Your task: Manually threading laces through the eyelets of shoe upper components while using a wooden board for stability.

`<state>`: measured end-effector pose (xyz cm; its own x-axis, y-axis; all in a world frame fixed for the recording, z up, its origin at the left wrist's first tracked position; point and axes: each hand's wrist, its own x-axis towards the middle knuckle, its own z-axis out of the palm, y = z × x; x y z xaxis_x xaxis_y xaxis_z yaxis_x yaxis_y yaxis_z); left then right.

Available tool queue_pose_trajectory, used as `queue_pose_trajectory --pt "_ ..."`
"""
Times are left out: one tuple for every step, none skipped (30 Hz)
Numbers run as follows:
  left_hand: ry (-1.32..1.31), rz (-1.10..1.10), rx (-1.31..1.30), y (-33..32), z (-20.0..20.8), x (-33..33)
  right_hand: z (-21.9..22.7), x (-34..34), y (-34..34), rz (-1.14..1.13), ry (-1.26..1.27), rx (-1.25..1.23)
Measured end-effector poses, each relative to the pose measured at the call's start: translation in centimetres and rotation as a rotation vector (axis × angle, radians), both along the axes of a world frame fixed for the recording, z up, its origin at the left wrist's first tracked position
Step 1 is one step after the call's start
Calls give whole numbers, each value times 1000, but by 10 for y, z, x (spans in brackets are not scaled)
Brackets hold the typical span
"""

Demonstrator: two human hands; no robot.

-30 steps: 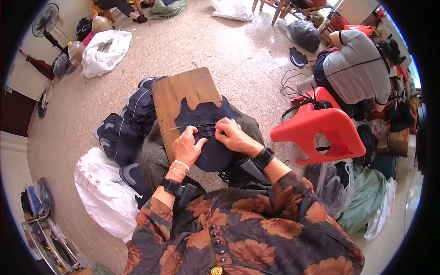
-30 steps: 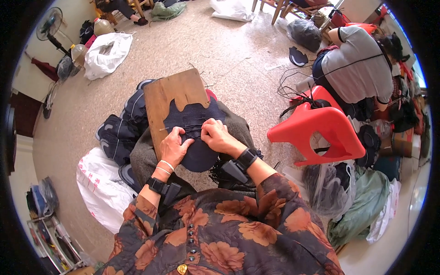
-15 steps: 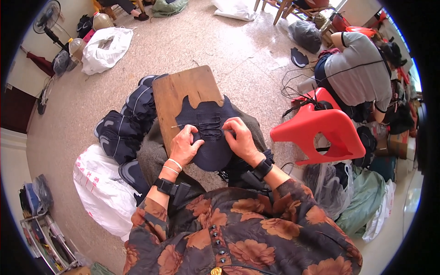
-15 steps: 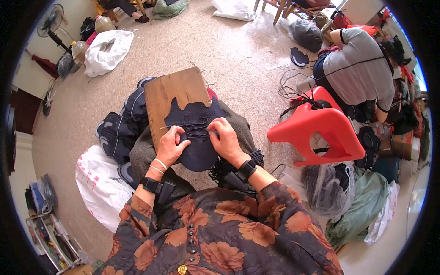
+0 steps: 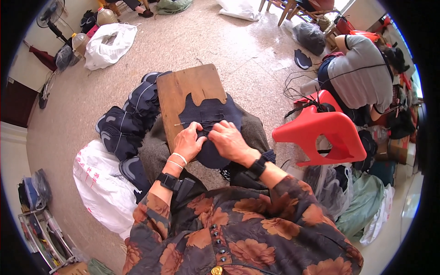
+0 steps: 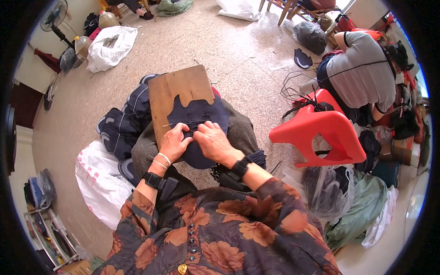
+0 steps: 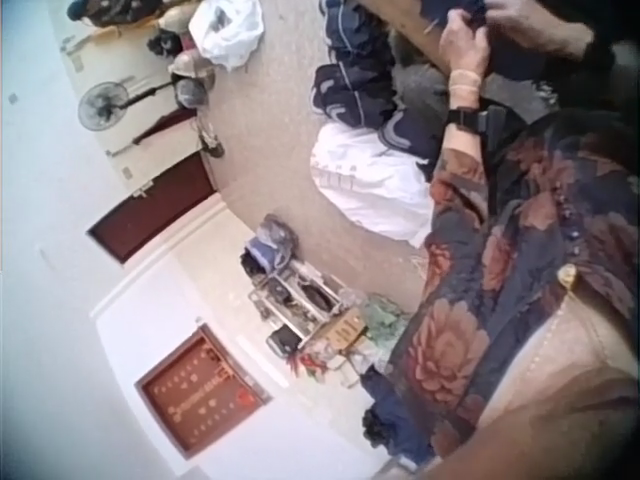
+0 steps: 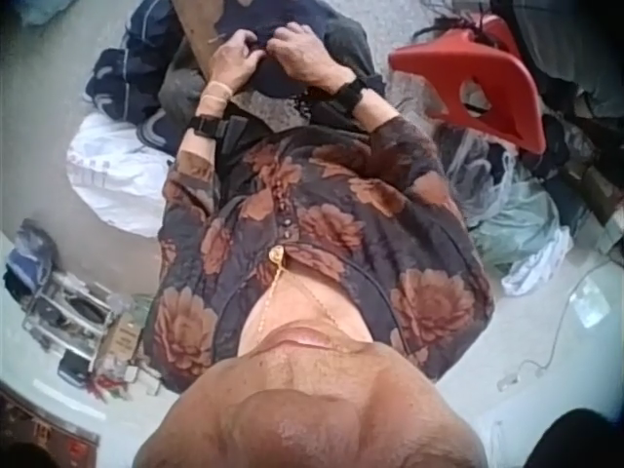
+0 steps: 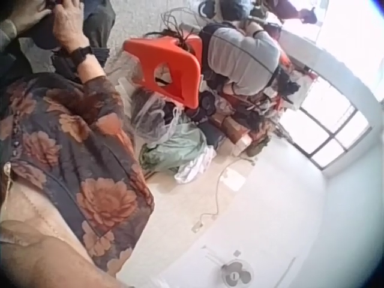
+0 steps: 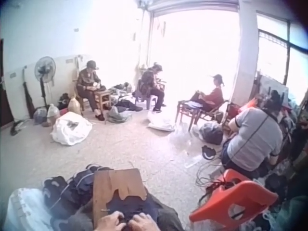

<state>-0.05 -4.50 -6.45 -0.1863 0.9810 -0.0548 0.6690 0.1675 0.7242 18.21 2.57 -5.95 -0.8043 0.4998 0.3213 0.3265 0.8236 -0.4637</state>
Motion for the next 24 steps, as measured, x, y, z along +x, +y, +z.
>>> queue_pose_trajectory --pt "21 -4 -9 0 1 -1 4 12 4 -3 -21 -3" --pt "21 1 -8 -1 3 -2 4 23 7 -20 2 4" --pt "0 2 -21 0 4 -1 3 28 8 -47 22 -40" --pt "-20 4 -35 1 4 -1 1 32 9 -74 42 -83" --pt "-22 -2 -33 1 5 0 -2 33 8 -79 41 -81" --pt "-32 -6 -33 1 7 -2 -4 29 5 -148 139 -190" --pt "-42 -11 -33 1 8 -3 -5 27 3 -216 239 -299" --pt "-39 -15 -33 2 10 -4 -5 28 2 -219 241 -298" --pt "-150 -9 -22 2 10 -4 -4 30 0 -284 257 -413" --pt "-260 -4 -13 3 11 -4 -5 32 -2 -349 273 -528" --pt "-248 -4 32 6 11 -4 -8 32 -2 -354 273 -530" --pt "-246 -5 31 7 8 -4 -9 28 1 -336 306 -453" --pt "-106 -46 173 10 4 -2 -11 26 2 -318 339 -376" --pt "35 -86 314 11 1 -2 -11 25 0 -318 340 -376" --pt "166 -122 295 13 4 -2 -11 26 -1 -321 326 -403" --pt "163 -126 294 14 7 0 -11 27 -2 -323 311 -430" --pt "269 -148 249 15 10 4 -12 28 0 -328 310 -430" --pt "377 -169 204 16 12 6 -12 28 1 -317 300 -404" --pt "377 -172 205 18 13 9 -12 29 2 -307 291 -378" --pt "446 -211 189 20 13 12 -12 30 2 -309 291 -377" --pt "516 -248 171 22 12 12 -11 29 1 -293 265 -363" --pt "516 -248 171 23 9 10 -10 28 0 -276 238 -348" --pt "537 -257 170 24 5 7 -9 26 0 -277 238 -348" --pt "556 -268 169 26 4 7 -9 26 -1 -271 230 -304"
